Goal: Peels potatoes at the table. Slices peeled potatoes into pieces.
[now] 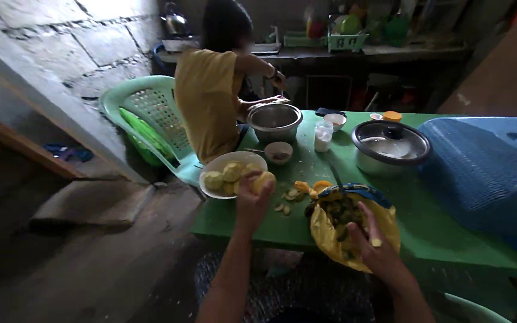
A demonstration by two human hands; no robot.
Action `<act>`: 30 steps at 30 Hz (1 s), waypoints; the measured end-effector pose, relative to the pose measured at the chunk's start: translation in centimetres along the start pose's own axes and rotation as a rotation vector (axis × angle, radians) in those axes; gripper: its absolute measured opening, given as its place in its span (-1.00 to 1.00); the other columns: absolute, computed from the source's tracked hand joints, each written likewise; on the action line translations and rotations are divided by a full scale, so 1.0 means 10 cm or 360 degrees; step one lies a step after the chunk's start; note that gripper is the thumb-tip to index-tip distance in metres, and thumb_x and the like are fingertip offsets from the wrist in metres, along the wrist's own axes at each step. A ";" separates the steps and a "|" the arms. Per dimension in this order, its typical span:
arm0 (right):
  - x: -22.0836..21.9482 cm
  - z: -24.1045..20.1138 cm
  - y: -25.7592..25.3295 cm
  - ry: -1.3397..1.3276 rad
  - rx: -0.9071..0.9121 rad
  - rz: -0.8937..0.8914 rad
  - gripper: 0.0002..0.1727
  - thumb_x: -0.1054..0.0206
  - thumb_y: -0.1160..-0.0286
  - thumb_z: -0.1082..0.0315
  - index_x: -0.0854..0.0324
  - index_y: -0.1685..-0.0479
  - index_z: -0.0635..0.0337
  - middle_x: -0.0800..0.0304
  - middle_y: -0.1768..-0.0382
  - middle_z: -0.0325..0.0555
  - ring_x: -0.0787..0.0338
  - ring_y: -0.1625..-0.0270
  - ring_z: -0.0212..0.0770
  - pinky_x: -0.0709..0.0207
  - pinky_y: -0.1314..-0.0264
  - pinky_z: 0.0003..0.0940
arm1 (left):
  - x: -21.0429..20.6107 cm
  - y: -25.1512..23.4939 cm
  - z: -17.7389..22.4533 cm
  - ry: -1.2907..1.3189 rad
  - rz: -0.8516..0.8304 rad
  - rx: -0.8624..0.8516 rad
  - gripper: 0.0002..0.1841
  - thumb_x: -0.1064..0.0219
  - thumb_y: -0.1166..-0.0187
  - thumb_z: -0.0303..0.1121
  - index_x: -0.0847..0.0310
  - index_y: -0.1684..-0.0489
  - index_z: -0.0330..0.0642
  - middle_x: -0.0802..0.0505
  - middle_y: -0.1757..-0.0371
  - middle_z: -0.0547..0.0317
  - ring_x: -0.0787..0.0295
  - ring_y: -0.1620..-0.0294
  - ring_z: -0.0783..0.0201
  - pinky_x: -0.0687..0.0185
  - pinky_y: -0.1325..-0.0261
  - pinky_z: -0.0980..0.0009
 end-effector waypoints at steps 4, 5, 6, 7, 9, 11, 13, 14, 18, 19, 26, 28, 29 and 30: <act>0.02 -0.04 -0.05 0.0107 0.0029 0.0013 -0.10 -0.21 -0.68 -0.13 0.14 -0.90 0.02 -0.76 -0.02 -0.01 -0.76 0.26 -0.27 -0.72 0.18 -0.21 | 0.49 -0.49 -0.15 -0.0763 0.0092 -0.0120 -0.43 -0.40 -0.61 -0.09 -0.45 -0.49 -0.25 -0.68 -0.35 -0.34 -0.71 -0.24 -0.27 -0.54 -0.28 -0.30; 0.02 -0.04 -0.07 0.0119 0.0029 0.0016 -0.09 -0.23 -0.66 -0.11 0.14 -0.90 0.02 -0.75 0.06 -0.03 -0.74 0.31 -0.28 -0.70 0.21 -0.22 | 0.56 -0.56 -0.19 -0.0863 0.0072 -0.0170 -0.46 -0.42 -0.60 -0.13 -0.49 -0.45 -0.27 -0.68 -0.36 -0.35 -0.70 -0.27 -0.29 -0.53 -0.32 -0.30; 0.03 -0.04 -0.09 0.0133 0.0027 0.0022 -0.07 -0.24 -0.65 -0.11 0.14 -0.90 0.02 -0.76 0.13 -0.05 -0.74 0.33 -0.28 -0.71 0.22 -0.22 | 0.60 -0.61 -0.23 -0.0938 0.0029 -0.0225 -0.48 -0.44 -0.60 -0.17 -0.52 -0.42 -0.29 -0.68 -0.36 -0.34 -0.70 -0.29 -0.28 -0.54 -0.35 -0.26; 0.04 -0.05 -0.10 0.0138 0.0025 0.0025 -0.07 -0.26 -0.63 -0.11 0.14 -0.90 0.01 -0.76 0.15 -0.06 -0.73 0.34 -0.28 -0.70 0.22 -0.21 | 0.65 -0.64 -0.28 -0.0985 -0.0031 -0.0268 -0.49 -0.46 -0.58 -0.20 -0.54 -0.41 -0.31 -0.69 -0.36 -0.34 -0.69 -0.32 -0.27 -0.53 -0.39 -0.24; 0.06 -0.06 -0.11 0.0151 0.0042 0.0037 -0.06 -0.27 -0.62 -0.11 0.14 -0.90 0.00 -0.76 0.16 -0.08 -0.73 0.35 -0.29 -0.70 0.24 -0.23 | 0.72 -0.63 -0.41 -0.1054 -0.0166 -0.0322 -0.52 -0.49 -0.54 -0.28 -0.58 -0.39 -0.28 -0.70 -0.37 -0.29 -0.64 -0.40 -0.27 -0.46 -0.47 -0.26; 0.08 -0.05 -0.11 0.0170 0.0048 0.0041 -0.04 -0.29 -0.61 -0.09 0.15 -0.90 0.01 -0.77 0.13 -0.06 -0.74 0.32 -0.30 -0.71 0.20 -0.23 | 0.78 -0.56 -0.58 -0.1159 -0.0271 -0.0327 -0.54 -0.49 -0.53 -0.30 -0.60 -0.40 -0.20 -0.71 -0.39 -0.21 -0.53 -0.49 -0.30 -0.31 -0.49 -0.37; 0.11 -0.06 -0.11 0.0235 0.0051 0.0047 -0.03 -0.29 -0.60 -0.10 0.15 -0.90 0.02 -0.77 0.13 -0.06 -0.74 0.31 -0.28 -0.70 0.18 -0.21 | 0.81 -0.49 -0.71 -0.1222 -0.0267 -0.0364 -0.56 -0.46 -0.55 -0.28 -0.62 -0.39 -0.16 -0.68 -0.45 -0.18 -0.47 -0.56 -0.31 -0.25 -0.50 -0.42; 0.11 -0.06 -0.12 0.0275 0.0065 0.0045 -0.03 -0.29 -0.60 -0.11 0.16 -0.90 0.03 -0.78 0.13 -0.06 -0.75 0.30 -0.26 -0.71 0.17 -0.19 | 0.82 -0.45 -0.70 -0.1220 -0.0228 -0.0382 -0.54 -0.46 -0.55 -0.24 -0.61 -0.39 -0.17 -0.63 -0.49 -0.23 -0.42 -0.58 -0.35 -0.24 -0.50 -0.44; 0.09 -0.07 -0.14 0.0430 0.0090 0.0092 0.03 -0.30 -0.60 -0.14 0.22 -0.91 0.10 -0.82 0.08 0.02 -0.84 0.15 -0.11 -0.75 0.01 -0.01 | 0.54 -0.12 -0.19 -0.0924 -0.0145 -0.0631 -0.38 -0.46 -0.52 -0.03 -0.54 -0.43 -0.29 -0.60 -0.50 -0.29 -0.46 -0.58 -0.23 -0.36 -0.58 -0.18; 0.09 -0.08 -0.14 0.0489 0.0101 0.0118 0.04 -0.30 -0.59 -0.15 0.21 -0.90 0.14 -0.82 0.08 0.05 -0.84 0.13 -0.07 -0.74 -0.01 0.02 | 0.36 0.03 0.00 -0.0817 -0.0211 -0.0724 -0.37 -0.44 -0.52 0.01 -0.55 -0.41 -0.30 -0.63 -0.48 -0.26 -0.50 -0.55 -0.16 -0.43 -0.55 -0.11; 0.05 -0.19 -0.12 0.0705 0.0132 0.0197 0.10 -0.34 -0.56 -0.03 0.33 -0.91 0.22 -0.81 0.02 0.14 -0.85 0.08 0.07 -0.72 -0.01 0.10 | -0.99 0.91 0.67 -0.0279 -0.0730 -0.1233 -0.48 -0.49 -0.39 0.20 -0.70 -0.17 0.09 -0.68 -0.42 -0.03 -0.42 -0.59 -0.08 -0.30 -0.59 -0.17; 0.07 -0.22 -0.11 0.0691 0.0040 0.0141 0.13 -0.37 -0.53 0.02 0.41 -0.93 0.11 -0.81 -0.02 0.13 -0.84 0.02 0.07 -0.71 -0.06 0.11 | -1.20 0.89 0.63 -0.0231 -0.0712 -0.1196 -0.61 -0.42 -0.50 0.15 -0.75 0.00 0.08 -0.68 -0.42 0.00 -0.41 -0.60 -0.07 -0.27 -0.57 -0.20; 0.08 -0.22 -0.11 0.0696 -0.0017 0.0121 0.15 -0.39 -0.52 0.02 0.43 -0.93 0.06 -0.81 -0.04 0.13 -0.85 0.00 0.08 -0.71 -0.07 0.12 | -1.26 0.86 0.60 -0.0224 -0.0689 -0.1170 -0.65 -0.40 -0.53 0.12 -0.78 0.06 0.08 -0.69 -0.40 0.02 -0.42 -0.58 -0.06 -0.27 -0.56 -0.20; 0.10 -0.20 -0.12 0.0702 -0.0066 0.0104 0.16 -0.41 -0.51 0.04 0.45 -0.93 0.03 -0.81 -0.06 0.13 -0.85 -0.01 0.08 -0.71 -0.08 0.12 | -1.30 0.81 0.57 -0.0249 -0.0655 -0.1157 -0.68 -0.39 -0.55 0.09 -0.80 0.09 0.08 -0.70 -0.38 0.02 -0.43 -0.56 -0.06 -0.27 -0.56 -0.20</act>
Point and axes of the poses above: each hand's wrist, its own y-axis away from the middle knuckle, its own x-axis out of the back of the hand, z = x × y, the point moved 5 cm from there along -y, towards the middle knuckle
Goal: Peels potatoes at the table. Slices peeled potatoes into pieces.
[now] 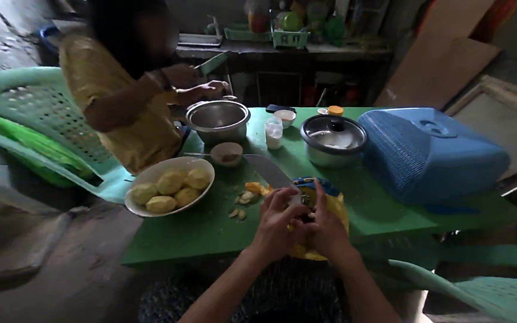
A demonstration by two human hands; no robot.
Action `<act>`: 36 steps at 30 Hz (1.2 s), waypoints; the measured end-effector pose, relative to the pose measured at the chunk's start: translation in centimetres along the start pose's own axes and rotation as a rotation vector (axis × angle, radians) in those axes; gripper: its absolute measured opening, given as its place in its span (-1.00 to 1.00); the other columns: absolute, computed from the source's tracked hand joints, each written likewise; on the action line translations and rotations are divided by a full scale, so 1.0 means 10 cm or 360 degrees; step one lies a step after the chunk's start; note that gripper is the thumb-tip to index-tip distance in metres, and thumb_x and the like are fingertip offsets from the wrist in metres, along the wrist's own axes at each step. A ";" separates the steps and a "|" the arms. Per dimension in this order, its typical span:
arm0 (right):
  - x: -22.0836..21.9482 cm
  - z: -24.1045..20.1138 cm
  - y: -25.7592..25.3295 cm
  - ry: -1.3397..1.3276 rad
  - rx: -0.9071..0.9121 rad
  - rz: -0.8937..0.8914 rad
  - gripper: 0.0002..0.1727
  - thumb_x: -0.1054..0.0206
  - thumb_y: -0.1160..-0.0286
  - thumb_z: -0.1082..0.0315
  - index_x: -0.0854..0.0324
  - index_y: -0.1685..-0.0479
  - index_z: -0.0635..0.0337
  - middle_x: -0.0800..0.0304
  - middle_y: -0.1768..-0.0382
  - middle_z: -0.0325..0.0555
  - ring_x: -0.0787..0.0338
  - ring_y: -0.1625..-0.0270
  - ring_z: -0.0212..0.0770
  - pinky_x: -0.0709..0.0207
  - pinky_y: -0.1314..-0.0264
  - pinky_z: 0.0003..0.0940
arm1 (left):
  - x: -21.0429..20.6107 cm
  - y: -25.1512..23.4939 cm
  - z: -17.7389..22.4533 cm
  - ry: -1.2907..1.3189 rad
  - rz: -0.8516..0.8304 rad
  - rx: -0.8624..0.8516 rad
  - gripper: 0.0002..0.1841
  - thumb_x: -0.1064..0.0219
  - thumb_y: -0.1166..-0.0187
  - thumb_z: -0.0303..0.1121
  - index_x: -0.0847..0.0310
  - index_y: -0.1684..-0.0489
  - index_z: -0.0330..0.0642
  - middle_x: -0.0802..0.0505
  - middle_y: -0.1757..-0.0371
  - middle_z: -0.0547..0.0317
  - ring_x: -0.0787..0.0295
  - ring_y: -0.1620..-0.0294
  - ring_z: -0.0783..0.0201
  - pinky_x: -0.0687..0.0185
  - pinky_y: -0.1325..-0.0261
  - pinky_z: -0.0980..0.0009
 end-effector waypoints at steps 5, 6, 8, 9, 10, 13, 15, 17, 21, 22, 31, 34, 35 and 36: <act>0.00 0.06 -0.04 0.0063 -0.0018 -0.0027 0.20 -0.46 -0.48 0.11 0.49 -0.93 0.04 -0.79 -0.05 0.15 -0.84 0.01 0.09 -0.69 -0.10 0.11 | 0.07 -0.11 -0.12 -0.0260 0.0089 0.0039 -0.74 -0.35 -0.60 -0.06 -0.81 -0.03 0.07 -0.66 -0.44 -0.01 -0.37 -0.61 -0.14 -0.19 -0.60 -0.25; -0.02 0.07 -0.04 0.0051 0.0005 -0.0019 0.21 -0.47 -0.46 0.13 0.48 -0.93 0.04 -0.78 -0.04 0.14 -0.84 0.02 0.08 -0.70 -0.09 0.10 | 0.07 -0.13 -0.12 -0.0311 0.0057 -0.0001 -0.72 -0.33 -0.62 -0.04 -0.80 -0.10 0.09 -0.64 -0.48 -0.01 -0.35 -0.63 -0.13 -0.14 -0.63 -0.25; -0.06 0.07 -0.03 -0.0009 0.0042 -0.0030 0.22 -0.49 -0.42 0.19 0.46 -0.93 0.05 -0.80 -0.01 0.11 -0.85 0.03 0.05 -0.72 -0.08 0.08 | 0.04 -0.19 -0.10 -0.0444 -0.0077 -0.0089 -0.61 -0.30 -0.61 0.08 -0.80 -0.20 0.13 -0.65 -0.51 0.00 -0.36 -0.64 -0.14 -0.06 -0.63 -0.29; -0.07 0.06 -0.01 -0.0057 0.0040 -0.0052 0.24 -0.51 -0.38 0.23 0.47 -0.93 0.03 -0.81 -0.01 0.10 -0.86 0.02 0.02 -0.72 -0.10 0.04 | 0.02 -0.22 -0.10 -0.0497 -0.0185 -0.0100 -0.55 -0.27 -0.59 0.17 -0.77 -0.26 0.17 -0.63 -0.53 0.03 -0.34 -0.66 -0.13 -0.01 -0.65 -0.33; -0.08 0.05 0.00 -0.0121 0.0040 -0.0071 0.26 -0.53 -0.35 0.27 0.47 -0.93 0.02 -0.81 0.01 0.08 -0.85 0.03 -0.03 -0.73 -0.11 -0.03 | 0.01 -0.23 -0.10 -0.0513 -0.0269 -0.0102 -0.50 -0.26 -0.57 0.24 -0.74 -0.32 0.21 -0.61 -0.56 0.05 -0.30 -0.69 -0.12 0.06 -0.67 -0.37; -0.07 0.05 0.02 -0.0247 0.0077 -0.0065 0.28 -0.56 -0.32 0.25 0.44 -0.93 0.07 -0.76 0.12 0.03 -0.81 0.12 -0.15 -0.72 -0.05 -0.18 | 0.11 -0.27 -0.10 -0.0465 -0.0230 -0.0116 -0.43 -0.33 -0.46 0.31 -0.73 -0.32 0.22 -0.60 -0.57 0.00 -0.29 -0.70 -0.18 0.14 -0.68 -0.43; -0.05 0.05 0.04 -0.0296 0.0100 -0.0056 0.23 -0.59 -0.33 0.17 0.33 -0.91 0.12 -0.77 0.08 0.05 -0.81 0.12 -0.14 -0.73 -0.03 -0.18 | 0.28 -0.24 -0.11 -0.0382 0.0017 -0.0054 -0.50 -0.41 -0.47 0.18 -0.75 -0.26 0.13 -0.62 -0.51 -0.10 -0.33 -0.64 -0.22 0.02 -0.66 -0.36; -0.04 0.04 0.06 -0.0366 0.0133 -0.0055 0.13 -0.58 -0.35 0.12 0.14 -0.88 0.08 -0.78 0.09 0.01 -0.81 0.17 -0.14 -0.73 0.04 -0.18 | 0.48 -0.17 -0.16 -0.0279 0.0338 0.0146 -0.58 -0.45 -0.50 0.01 -0.74 -0.09 -0.14 -0.72 -0.27 -0.14 -0.54 -0.39 -0.13 -0.37 -0.46 -0.15; -0.12 0.01 0.06 -0.0469 0.0405 0.0016 -0.29 -0.54 -0.37 0.16 -0.43 -0.55 0.15 -0.79 0.20 -0.06 -0.77 0.25 -0.28 -0.70 0.13 -0.32 | 0.55 -0.05 -0.37 -0.0226 0.0255 0.0551 -0.50 -0.30 -0.62 0.02 -0.65 0.20 -0.40 -0.77 0.40 -0.01 -0.74 0.38 0.18 -0.69 0.26 0.19; -0.13 -0.01 0.06 -0.0449 0.0415 0.0002 -0.35 -0.53 -0.38 0.13 -0.50 -0.47 0.15 -0.79 0.19 -0.07 -0.77 0.24 -0.29 -0.69 0.13 -0.34 | 0.50 -0.05 -0.40 -0.0205 0.0149 0.0599 -0.47 -0.27 -0.63 0.06 -0.69 0.30 -0.37 -0.77 0.46 0.02 -0.73 0.43 0.20 -0.68 0.30 0.18; -0.14 -0.07 0.02 -0.0336 0.0327 0.0004 -0.10 -0.59 -0.30 0.10 -0.33 -0.68 0.24 -0.60 -0.39 0.22 -0.69 -0.33 -0.03 -0.62 -0.34 -0.19 | 0.34 -0.12 -0.34 -0.0125 0.0101 0.0597 -0.63 -0.26 -0.63 -0.08 -0.77 0.22 -0.25 -0.81 0.49 0.14 -0.76 0.49 0.34 -0.71 0.33 0.31; -0.09 -0.09 0.02 -0.0454 0.0336 0.0004 -0.12 -0.58 -0.30 0.21 -0.29 -0.68 0.26 -0.58 -0.43 0.18 -0.72 -0.29 -0.10 -0.68 -0.25 -0.24 | 0.40 -0.16 -0.28 -0.0088 0.0103 0.0571 -0.62 -0.26 -0.66 -0.07 -0.75 0.23 -0.27 -0.80 0.49 0.13 -0.75 0.49 0.33 -0.72 0.34 0.29; -0.09 -0.08 0.01 -0.0503 0.0334 0.0013 -0.08 -0.58 -0.30 0.23 -0.22 -0.72 0.25 -0.61 -0.41 0.14 -0.77 -0.20 -0.14 -0.73 -0.14 -0.24 | 0.43 -0.17 -0.27 -0.0056 0.0083 0.0579 -0.63 -0.26 -0.68 -0.09 -0.75 0.21 -0.27 -0.80 0.47 0.13 -0.75 0.47 0.35 -0.73 0.32 0.31; -0.09 -0.06 0.00 -0.0543 0.0336 0.0028 -0.06 -0.57 -0.30 0.25 -0.16 -0.74 0.20 -0.62 -0.38 0.10 -0.81 -0.10 -0.18 -0.76 -0.01 -0.27 | 0.45 -0.18 -0.26 -0.0021 0.0081 0.0582 -0.65 -0.26 -0.69 -0.11 -0.76 0.18 -0.26 -0.81 0.46 0.15 -0.75 0.47 0.38 -0.72 0.32 0.36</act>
Point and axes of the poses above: each hand's wrist, its own y-axis away from the middle knuckle, its own x-axis out of the back of the hand, z = x × y, the point moved 5 cm from there along -y, towards the middle knuckle
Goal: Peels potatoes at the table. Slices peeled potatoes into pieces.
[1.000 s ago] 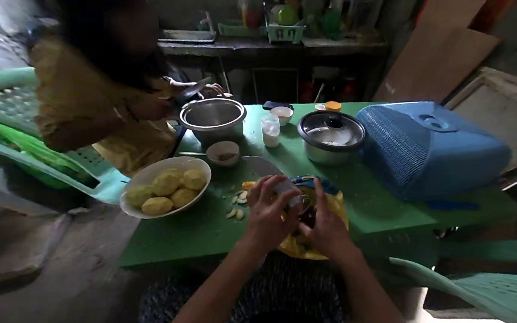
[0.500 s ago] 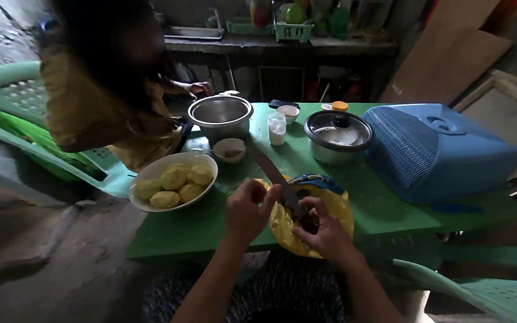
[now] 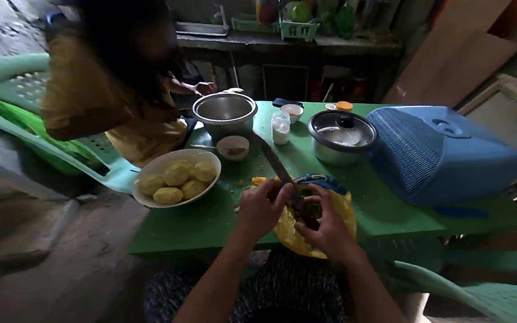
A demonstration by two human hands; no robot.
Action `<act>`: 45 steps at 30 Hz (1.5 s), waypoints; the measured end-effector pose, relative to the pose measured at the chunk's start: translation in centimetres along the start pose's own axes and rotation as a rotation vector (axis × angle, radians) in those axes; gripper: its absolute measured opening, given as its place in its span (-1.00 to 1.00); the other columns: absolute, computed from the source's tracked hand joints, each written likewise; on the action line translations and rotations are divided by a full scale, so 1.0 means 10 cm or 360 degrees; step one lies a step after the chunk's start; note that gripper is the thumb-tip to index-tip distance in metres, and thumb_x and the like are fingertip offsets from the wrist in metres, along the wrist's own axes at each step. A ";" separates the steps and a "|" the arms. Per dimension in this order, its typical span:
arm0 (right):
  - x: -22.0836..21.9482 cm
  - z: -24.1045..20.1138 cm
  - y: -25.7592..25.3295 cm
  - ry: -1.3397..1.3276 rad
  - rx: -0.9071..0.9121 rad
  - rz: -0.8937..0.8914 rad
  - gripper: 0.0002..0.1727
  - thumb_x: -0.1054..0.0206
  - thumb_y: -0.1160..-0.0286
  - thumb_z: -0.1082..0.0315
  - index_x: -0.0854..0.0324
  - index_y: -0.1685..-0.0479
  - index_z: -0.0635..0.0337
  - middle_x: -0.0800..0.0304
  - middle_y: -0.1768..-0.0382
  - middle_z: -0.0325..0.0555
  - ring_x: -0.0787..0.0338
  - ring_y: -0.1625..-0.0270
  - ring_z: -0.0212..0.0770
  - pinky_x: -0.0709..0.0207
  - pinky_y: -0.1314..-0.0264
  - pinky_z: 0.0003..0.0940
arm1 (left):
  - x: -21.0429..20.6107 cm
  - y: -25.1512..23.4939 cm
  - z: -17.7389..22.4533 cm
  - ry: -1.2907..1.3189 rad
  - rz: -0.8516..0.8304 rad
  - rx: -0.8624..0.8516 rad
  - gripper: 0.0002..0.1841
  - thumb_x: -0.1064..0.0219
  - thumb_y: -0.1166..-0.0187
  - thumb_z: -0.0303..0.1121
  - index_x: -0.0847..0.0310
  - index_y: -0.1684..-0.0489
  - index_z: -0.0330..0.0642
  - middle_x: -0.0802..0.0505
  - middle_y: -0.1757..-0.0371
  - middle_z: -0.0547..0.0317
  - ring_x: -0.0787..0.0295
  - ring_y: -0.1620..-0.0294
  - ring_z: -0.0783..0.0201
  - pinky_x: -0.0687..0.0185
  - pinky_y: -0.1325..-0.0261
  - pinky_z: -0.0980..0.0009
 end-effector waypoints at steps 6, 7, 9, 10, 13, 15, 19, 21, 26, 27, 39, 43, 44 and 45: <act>-0.03 0.05 0.02 0.0167 -0.0007 0.0013 -0.16 -0.50 -0.39 0.15 -0.29 -0.70 0.27 -0.63 -0.39 0.15 -0.72 -0.30 -0.10 -0.64 -0.31 -0.22 | 0.03 -0.01 0.02 0.0044 0.0035 -0.0023 -0.71 -0.26 -0.69 -0.18 -0.76 0.14 -0.24 -0.82 0.44 0.21 -0.74 0.47 0.47 -0.71 0.32 0.48; -0.04 0.06 0.03 0.0135 -0.0025 0.0018 -0.05 -0.51 -0.38 0.16 -0.13 -0.77 0.31 -0.66 -0.37 0.13 -0.77 -0.22 -0.14 -0.69 -0.22 -0.24 | 0.04 0.01 0.00 0.0053 0.0042 -0.0017 -0.71 -0.27 -0.68 -0.17 -0.76 0.12 -0.24 -0.82 0.44 0.21 -0.74 0.47 0.47 -0.72 0.32 0.48; -0.04 0.08 0.04 -0.0024 -0.0080 0.0023 0.12 -0.53 -0.35 0.23 0.18 -0.87 0.28 -0.69 -0.31 0.08 -0.84 0.01 -0.24 -0.79 0.06 -0.32 | 0.06 0.06 -0.04 0.0081 0.0053 0.0023 -0.69 -0.27 -0.67 -0.14 -0.75 0.05 -0.22 -0.81 0.43 0.23 -0.73 0.47 0.48 -0.70 0.32 0.50; -0.05 0.09 0.04 -0.0119 -0.0114 0.0008 0.17 -0.53 -0.35 0.28 0.31 -0.89 0.22 -0.69 -0.30 0.06 -0.85 0.10 -0.27 -0.80 0.17 -0.34 | 0.07 0.08 -0.07 0.0096 0.0051 0.0059 -0.69 -0.27 -0.68 -0.13 -0.74 0.02 -0.21 -0.81 0.41 0.23 -0.73 0.46 0.48 -0.70 0.32 0.49; -0.06 0.09 0.03 -0.0233 -0.0156 -0.0053 0.26 -0.50 -0.37 0.35 0.55 -0.90 0.07 -0.73 -0.24 -0.03 -0.86 0.25 -0.32 -0.82 0.30 -0.38 | 0.13 0.15 -0.09 0.0058 0.0140 -0.0044 -0.69 -0.29 -0.66 -0.12 -0.74 0.01 -0.20 -0.86 0.25 0.21 -0.79 0.26 0.45 -0.74 0.14 0.45; -0.08 0.06 0.04 -0.0140 -0.0090 -0.0064 0.28 -0.50 -0.37 0.35 0.60 -0.90 0.08 -0.71 -0.29 -0.01 -0.88 0.19 -0.33 -0.83 0.21 -0.37 | 0.15 0.18 0.02 -0.0045 0.0187 -0.0289 -0.72 -0.35 -0.59 -0.14 -0.77 0.03 -0.16 -0.86 0.03 0.12 -0.76 -0.07 0.26 -0.69 -0.16 0.25; -0.12 -0.01 0.08 0.0119 0.0173 0.0016 0.32 -0.55 -0.28 0.32 0.53 -0.90 0.21 -0.68 -0.35 0.12 -0.88 0.12 -0.28 -0.81 0.09 -0.30 | -0.04 0.21 0.33 -0.0373 -0.0003 -0.0701 -0.76 -0.29 -0.62 -0.12 -0.83 -0.05 0.14 -0.70 -0.36 0.07 -0.46 -0.50 -0.06 -0.21 -0.56 -0.21; -0.11 -0.06 0.10 0.0193 0.0207 0.0016 0.36 -0.57 -0.23 0.32 0.58 -0.89 0.25 -0.73 -0.21 0.15 -0.87 0.14 -0.26 -0.79 0.09 -0.28 | -0.17 0.22 0.43 -0.0582 -0.0103 -0.0748 -0.72 -0.25 -0.63 -0.10 -0.82 -0.15 0.27 -0.59 -0.56 0.09 -0.30 -0.66 -0.13 0.00 -0.59 -0.34; -0.06 -0.12 0.11 0.0257 0.0252 0.0038 0.28 -0.48 -0.30 0.35 0.57 -0.87 0.31 -0.82 0.04 0.04 -0.86 0.18 -0.29 -0.77 0.06 -0.30 | -0.36 0.20 0.45 -0.0649 -0.0347 -0.0732 -0.73 -0.27 -0.59 -0.11 -0.84 -0.09 0.23 -0.38 -0.78 0.13 0.13 -0.86 -0.28 0.47 -0.56 -0.67; -0.06 -0.11 0.10 0.0268 0.0286 0.0059 0.27 -0.46 -0.32 0.34 0.57 -0.87 0.34 -0.81 0.17 0.01 -0.84 0.24 -0.29 -0.76 0.09 -0.29 | -0.37 0.19 0.43 -0.0621 -0.0329 -0.0733 -0.75 -0.26 -0.58 -0.12 -0.85 -0.03 0.20 -0.40 -0.76 0.12 0.10 -0.86 -0.25 0.46 -0.58 -0.65; -0.04 0.00 0.04 0.0301 0.0117 0.0047 0.26 -0.53 -0.30 0.33 0.45 -0.91 0.22 -0.69 -0.36 0.14 -0.84 -0.14 -0.14 -0.73 -0.18 -0.22 | -0.26 0.13 0.22 -0.0771 -0.0038 -0.0696 -0.56 -0.13 -0.70 0.16 -0.83 -0.05 0.12 -0.48 -0.69 0.01 0.00 -0.83 -0.26 0.54 -0.61 -0.64; -0.04 -0.03 0.06 0.0275 0.0117 0.0012 0.27 -0.55 -0.25 0.35 0.41 -0.91 0.22 -0.70 -0.34 0.14 -0.86 -0.02 -0.18 -0.75 -0.07 -0.24 | -0.30 0.13 0.19 -0.0771 -0.0171 -0.0674 -0.58 -0.15 -0.68 0.18 -0.86 0.08 0.18 -0.47 -0.70 0.03 0.05 -0.84 -0.31 0.54 -0.57 -0.68; -0.05 -0.02 0.06 0.0258 0.0148 0.0012 0.29 -0.57 -0.22 0.35 0.41 -0.91 0.23 -0.71 -0.33 0.15 -0.86 0.01 -0.20 -0.76 -0.04 -0.25 | -0.32 0.13 0.19 -0.0751 -0.0211 -0.0667 -0.59 -0.14 -0.68 0.19 -0.88 0.06 0.25 -0.48 -0.71 0.06 0.05 -0.83 -0.31 0.52 -0.57 -0.68; -0.05 -0.01 0.06 0.0248 0.0177 0.0018 0.29 -0.57 -0.21 0.34 0.41 -0.90 0.25 -0.72 -0.32 0.14 -0.86 0.03 -0.22 -0.76 -0.03 -0.27 | -0.33 0.14 0.19 -0.0746 -0.0229 -0.0664 -0.60 -0.13 -0.68 0.21 -0.88 0.03 0.31 -0.48 -0.71 0.09 0.04 -0.83 -0.31 0.51 -0.57 -0.68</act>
Point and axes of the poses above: each hand's wrist, its own y-axis away from the middle knuckle, its own x-axis out of the back of the hand, z = x × y, the point moved 5 cm from there along -y, towards the middle knuckle
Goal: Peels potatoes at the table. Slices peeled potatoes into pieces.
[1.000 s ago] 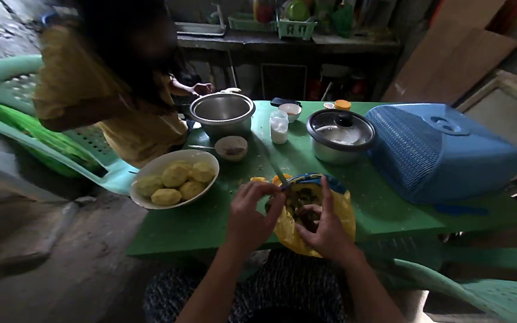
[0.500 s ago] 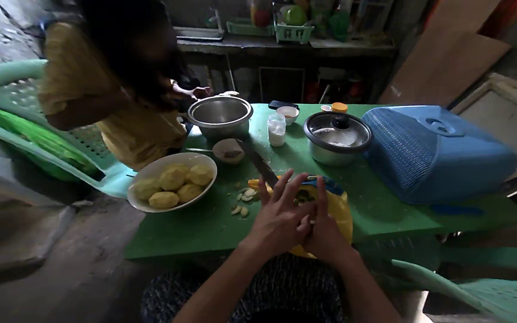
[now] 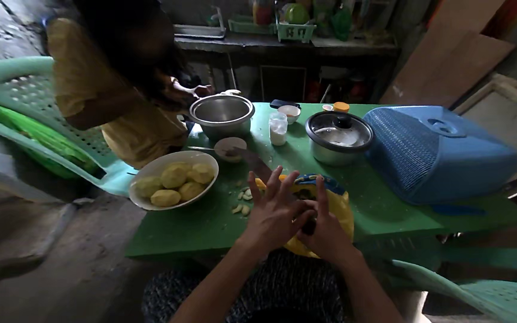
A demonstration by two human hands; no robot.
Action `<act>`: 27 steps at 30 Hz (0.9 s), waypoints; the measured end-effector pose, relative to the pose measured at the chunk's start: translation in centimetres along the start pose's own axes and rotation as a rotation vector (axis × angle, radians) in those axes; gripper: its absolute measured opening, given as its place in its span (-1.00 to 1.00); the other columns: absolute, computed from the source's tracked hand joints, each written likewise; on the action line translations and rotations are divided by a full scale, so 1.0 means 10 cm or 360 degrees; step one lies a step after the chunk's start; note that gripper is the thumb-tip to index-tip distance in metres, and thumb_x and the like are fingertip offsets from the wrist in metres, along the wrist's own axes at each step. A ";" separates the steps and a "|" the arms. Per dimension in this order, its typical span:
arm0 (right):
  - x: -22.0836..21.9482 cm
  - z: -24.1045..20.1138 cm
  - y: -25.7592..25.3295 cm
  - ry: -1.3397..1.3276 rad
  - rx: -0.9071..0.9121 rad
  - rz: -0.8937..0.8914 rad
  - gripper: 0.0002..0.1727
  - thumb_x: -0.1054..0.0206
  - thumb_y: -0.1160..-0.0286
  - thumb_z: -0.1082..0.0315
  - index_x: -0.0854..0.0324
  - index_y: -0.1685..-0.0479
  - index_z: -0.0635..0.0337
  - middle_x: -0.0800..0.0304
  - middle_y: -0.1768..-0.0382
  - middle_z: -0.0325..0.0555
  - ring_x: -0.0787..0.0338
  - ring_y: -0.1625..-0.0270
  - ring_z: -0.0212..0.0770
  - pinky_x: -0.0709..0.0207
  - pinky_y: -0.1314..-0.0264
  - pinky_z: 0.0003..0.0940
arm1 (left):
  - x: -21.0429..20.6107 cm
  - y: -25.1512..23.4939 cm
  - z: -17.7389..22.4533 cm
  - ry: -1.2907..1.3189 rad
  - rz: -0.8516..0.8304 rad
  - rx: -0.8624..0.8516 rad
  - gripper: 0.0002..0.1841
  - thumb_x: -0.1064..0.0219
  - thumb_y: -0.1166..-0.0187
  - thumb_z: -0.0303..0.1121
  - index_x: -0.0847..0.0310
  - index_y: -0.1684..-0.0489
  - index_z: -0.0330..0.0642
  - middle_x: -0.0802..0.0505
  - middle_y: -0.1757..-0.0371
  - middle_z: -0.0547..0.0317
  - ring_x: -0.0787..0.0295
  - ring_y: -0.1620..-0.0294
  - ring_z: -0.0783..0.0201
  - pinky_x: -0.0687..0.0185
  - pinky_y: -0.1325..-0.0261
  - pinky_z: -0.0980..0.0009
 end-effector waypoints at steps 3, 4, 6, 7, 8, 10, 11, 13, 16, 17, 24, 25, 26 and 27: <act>-0.01 0.02 -0.01 0.0021 0.0053 0.0062 0.27 -0.56 -0.22 0.34 0.38 -0.90 0.28 -0.71 -0.35 0.14 -0.86 0.00 -0.25 -0.76 -0.05 -0.31 | 0.03 0.02 -0.02 0.0051 0.0124 -0.0012 -0.63 -0.14 -0.69 0.19 -0.86 -0.03 0.38 -0.50 -0.69 0.08 0.01 -0.82 -0.28 0.53 -0.60 -0.65; 0.00 0.03 -0.01 0.0016 0.0071 0.0087 0.26 -0.57 -0.23 0.33 0.36 -0.89 0.29 -0.68 -0.39 0.17 -0.86 -0.06 -0.22 -0.75 -0.10 -0.30 | 0.08 0.03 -0.04 0.0098 0.0223 -0.0003 -0.65 -0.17 -0.68 0.16 -0.85 -0.06 0.36 -0.51 -0.67 0.06 -0.02 -0.82 -0.25 0.52 -0.62 -0.62; 0.01 0.06 0.01 -0.0056 0.0094 0.0121 0.26 -0.59 -0.24 0.30 0.32 -0.90 0.29 -0.60 -0.49 0.21 -0.84 -0.19 -0.14 -0.74 -0.19 -0.24 | 0.19 0.08 -0.13 0.0200 0.0421 0.0074 -0.69 -0.24 -0.66 0.10 -0.79 -0.16 0.31 -0.52 -0.64 0.04 -0.09 -0.80 -0.15 0.40 -0.69 -0.50; 0.03 0.07 0.02 -0.0091 0.0074 0.0118 0.26 -0.60 -0.24 0.30 0.33 -0.90 0.24 -0.58 -0.51 0.18 -0.83 -0.21 -0.14 -0.75 -0.20 -0.23 | 0.24 0.12 -0.19 0.0262 0.0517 0.0145 -0.69 -0.28 -0.64 0.05 -0.75 -0.20 0.28 -0.55 -0.61 0.03 -0.18 -0.77 -0.11 0.24 -0.70 -0.44; 0.05 0.08 0.03 -0.0114 0.0052 0.0116 0.27 -0.61 -0.24 0.29 0.34 -0.91 0.20 -0.57 -0.52 0.16 -0.83 -0.21 -0.15 -0.76 -0.17 -0.22 | 0.28 0.16 -0.26 0.0338 0.0599 0.0231 -0.70 -0.34 -0.61 -0.03 -0.74 -0.20 0.19 -0.57 -0.55 0.00 -0.28 -0.70 -0.08 0.03 -0.69 -0.33; 0.06 0.09 0.04 -0.0130 -0.0007 0.0091 0.29 -0.59 -0.27 0.26 0.40 -0.92 0.15 -0.60 -0.50 0.12 -0.86 -0.13 -0.19 -0.78 -0.09 -0.24 | 0.29 0.27 -0.41 0.0474 0.0679 0.0431 -0.66 -0.39 -0.58 -0.13 -0.72 -0.21 -0.05 -0.61 -0.49 -0.13 -0.44 -0.58 -0.06 -0.39 -0.56 -0.06; 0.06 0.10 0.04 -0.0144 -0.0046 0.0068 0.29 -0.58 -0.29 0.26 0.43 -0.92 0.14 -0.61 -0.49 0.11 -0.87 -0.09 -0.21 -0.79 -0.05 -0.26 | 0.27 0.33 -0.46 0.0511 0.0691 0.0528 -0.61 -0.39 -0.57 -0.13 -0.69 -0.25 -0.15 -0.61 -0.47 -0.19 -0.48 -0.54 -0.06 -0.50 -0.49 0.02; 0.07 0.10 0.04 -0.0190 -0.0095 0.0047 0.29 -0.57 -0.31 0.27 0.48 -0.92 0.13 -0.63 -0.47 0.09 -0.88 -0.03 -0.24 -0.81 0.01 -0.29 | 0.23 0.44 -0.53 0.0584 0.0712 0.0666 -0.54 -0.39 -0.54 -0.17 -0.63 -0.32 -0.25 -0.61 -0.44 -0.24 -0.49 -0.53 -0.06 -0.50 -0.48 0.04; 0.15 0.11 0.06 -0.0136 -0.0092 0.0185 0.23 -0.55 -0.33 0.27 0.37 -0.91 0.18 -0.67 -0.42 0.04 -0.88 0.04 -0.26 -0.82 0.08 -0.29 | 0.15 0.58 -0.57 0.0629 0.0610 0.0759 -0.51 -0.39 -0.55 -0.15 -0.60 -0.34 -0.31 -0.66 -0.38 -0.28 -0.61 -0.39 -0.05 -0.61 -0.34 0.06; 0.21 0.13 0.07 -0.0077 -0.0082 0.0275 0.20 -0.54 -0.32 0.28 0.31 -0.91 0.20 -0.68 -0.40 0.07 -0.88 0.05 -0.23 -0.81 0.08 -0.26 | 0.10 0.61 -0.59 0.0651 0.0500 0.0804 -0.48 -0.37 -0.57 -0.14 -0.56 -0.38 -0.33 -0.68 -0.35 -0.28 -0.67 -0.31 -0.04 -0.67 -0.24 0.09; 0.52 0.37 -0.02 -0.0233 -0.0275 0.0513 0.25 -0.54 -0.32 0.29 0.42 -0.92 0.08 -0.76 -0.13 0.09 -0.81 0.40 -0.28 -0.76 0.40 -0.32 | -0.30 0.68 -0.41 0.1035 -0.0206 0.1150 -0.04 -0.41 -0.52 0.13 0.02 -0.83 -0.16 -0.50 -0.60 -0.24 -0.82 -0.15 0.06 -0.83 -0.05 0.11; 0.50 0.37 -0.03 -0.0292 -0.0246 0.0478 0.25 -0.54 -0.32 0.30 0.44 -0.91 0.10 -0.78 -0.12 0.04 -0.81 0.42 -0.30 -0.77 0.43 -0.34 | -0.34 0.68 -0.38 0.1057 -0.0233 0.1147 0.01 -0.43 -0.49 0.15 0.08 -0.85 -0.14 -0.48 -0.62 -0.25 -0.83 -0.15 0.07 -0.83 -0.04 0.11; 0.48 0.36 -0.04 -0.0328 -0.0201 0.0432 0.25 -0.53 -0.32 0.31 0.46 -0.91 0.12 -0.79 -0.13 0.01 -0.81 0.42 -0.31 -0.77 0.44 -0.36 | -0.38 0.68 -0.34 0.1069 -0.0236 0.1132 0.07 -0.46 -0.45 0.17 0.13 -0.86 -0.13 -0.46 -0.64 -0.25 -0.81 -0.20 0.08 -0.82 -0.07 0.12; 0.45 0.34 -0.05 -0.0333 -0.0165 0.0389 0.25 -0.53 -0.32 0.30 0.46 -0.90 0.15 -0.79 -0.18 0.01 -0.82 0.40 -0.32 -0.77 0.42 -0.36 | -0.40 0.68 -0.31 0.1078 -0.0221 0.1114 0.11 -0.48 -0.41 0.18 0.16 -0.87 -0.14 -0.42 -0.67 -0.26 -0.74 -0.32 0.08 -0.77 -0.19 0.11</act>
Point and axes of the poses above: each hand's wrist, its own y-axis away from the middle knuckle, its own x-axis out of the back of the hand, z = x × y, the point moved 5 cm from there along -y, towards the middle knuckle
